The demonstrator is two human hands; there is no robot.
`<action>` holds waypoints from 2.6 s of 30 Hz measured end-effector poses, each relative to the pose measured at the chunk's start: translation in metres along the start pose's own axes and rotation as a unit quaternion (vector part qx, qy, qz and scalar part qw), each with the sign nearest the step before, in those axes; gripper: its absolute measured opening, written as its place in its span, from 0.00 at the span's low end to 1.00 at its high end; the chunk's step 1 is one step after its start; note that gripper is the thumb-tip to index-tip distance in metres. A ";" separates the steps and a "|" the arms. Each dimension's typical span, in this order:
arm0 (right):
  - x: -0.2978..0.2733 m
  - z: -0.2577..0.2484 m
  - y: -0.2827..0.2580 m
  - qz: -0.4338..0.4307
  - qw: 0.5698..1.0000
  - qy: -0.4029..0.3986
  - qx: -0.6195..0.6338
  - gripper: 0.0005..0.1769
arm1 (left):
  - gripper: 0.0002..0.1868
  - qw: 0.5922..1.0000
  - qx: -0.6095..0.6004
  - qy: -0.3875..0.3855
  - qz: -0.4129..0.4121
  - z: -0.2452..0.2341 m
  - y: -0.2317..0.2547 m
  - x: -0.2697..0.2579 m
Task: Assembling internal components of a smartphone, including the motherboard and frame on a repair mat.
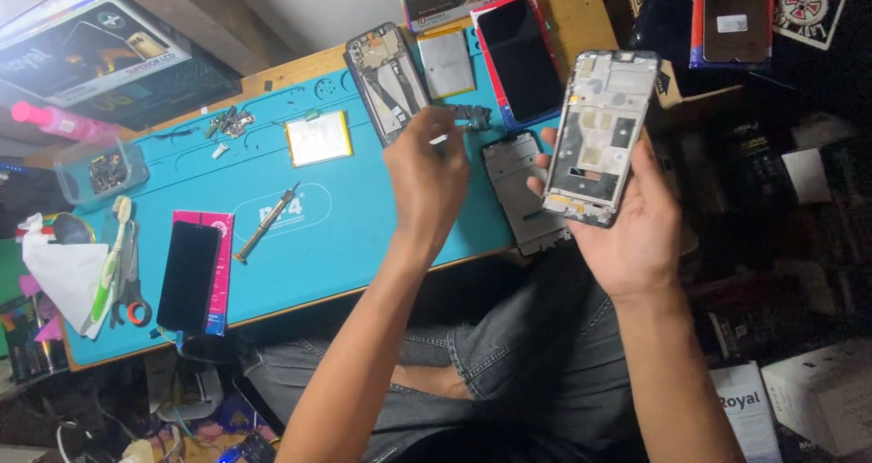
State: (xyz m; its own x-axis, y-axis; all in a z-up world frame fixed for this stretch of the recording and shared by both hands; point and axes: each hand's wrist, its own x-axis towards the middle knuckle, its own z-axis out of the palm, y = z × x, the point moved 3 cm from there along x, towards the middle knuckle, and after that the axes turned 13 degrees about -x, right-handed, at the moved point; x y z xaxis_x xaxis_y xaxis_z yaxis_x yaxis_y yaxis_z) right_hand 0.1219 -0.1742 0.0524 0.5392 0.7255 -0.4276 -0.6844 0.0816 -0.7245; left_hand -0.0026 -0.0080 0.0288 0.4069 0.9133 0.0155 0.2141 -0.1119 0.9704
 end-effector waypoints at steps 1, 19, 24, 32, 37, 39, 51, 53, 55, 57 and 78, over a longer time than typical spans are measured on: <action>0.001 0.003 0.004 0.017 1.000 -0.012 0.013 0.38 | 0.07 1.000 -0.010 0.005 -0.007 -0.008 0.006 -0.006; 0.030 0.117 0.187 0.228 0.957 -0.166 -0.073 0.29 | 0.19 0.972 -0.218 0.047 -0.070 -0.173 -0.091 -0.087; 0.050 0.103 0.205 0.182 0.964 -0.172 -0.092 0.26 | 0.21 0.956 -0.275 0.029 -0.103 -0.177 -0.108 -0.080; 0.026 0.106 0.184 0.144 0.968 -0.160 -0.128 0.26 | 0.22 0.937 -0.319 -0.004 -0.145 -0.184 -0.106 -0.078; -0.013 0.091 0.097 -0.119 0.857 -0.147 -0.479 0.30 | 0.21 0.927 -0.341 0.026 -0.151 -0.189 -0.112 -0.079; -0.016 0.065 0.064 -0.221 0.753 -0.084 -0.614 0.30 | 0.22 0.926 -0.344 0.029 -0.153 -0.189 -0.109 -0.077; -0.006 -0.004 0.057 -0.193 0.576 0.103 -0.788 0.38 | 0.24 0.911 -0.381 0.041 -0.152 -0.190 -0.105 -0.083; -0.005 -0.001 0.053 -0.160 0.600 0.117 -0.775 0.38 | 0.25 0.911 -0.382 0.029 -0.151 -0.190 -0.103 -0.084; -0.006 0.004 0.051 -0.094 0.645 0.126 -0.748 0.42 | 0.25 0.913 -0.378 0.021 -0.153 -0.191 -0.101 -0.084; -0.006 0.008 0.053 -0.072 0.667 0.121 -0.732 0.46 | 0.24 0.899 -0.401 0.032 -0.173 -0.192 -0.097 -0.084; 0.034 0.134 0.167 0.261 0.952 -0.148 -0.058 0.32 | 0.22 0.878 -0.434 0.029 -0.199 -0.224 -0.101 -0.092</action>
State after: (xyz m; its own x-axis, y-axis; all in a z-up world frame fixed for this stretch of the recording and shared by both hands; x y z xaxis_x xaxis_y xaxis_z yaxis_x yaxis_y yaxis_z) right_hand -0.0394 -0.0443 -0.0105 -0.0342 0.8089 -0.5869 -0.7530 -0.4069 -0.5171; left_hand -0.2601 0.0067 -0.0167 0.4014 0.8342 -0.3781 -0.4387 0.5375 0.7201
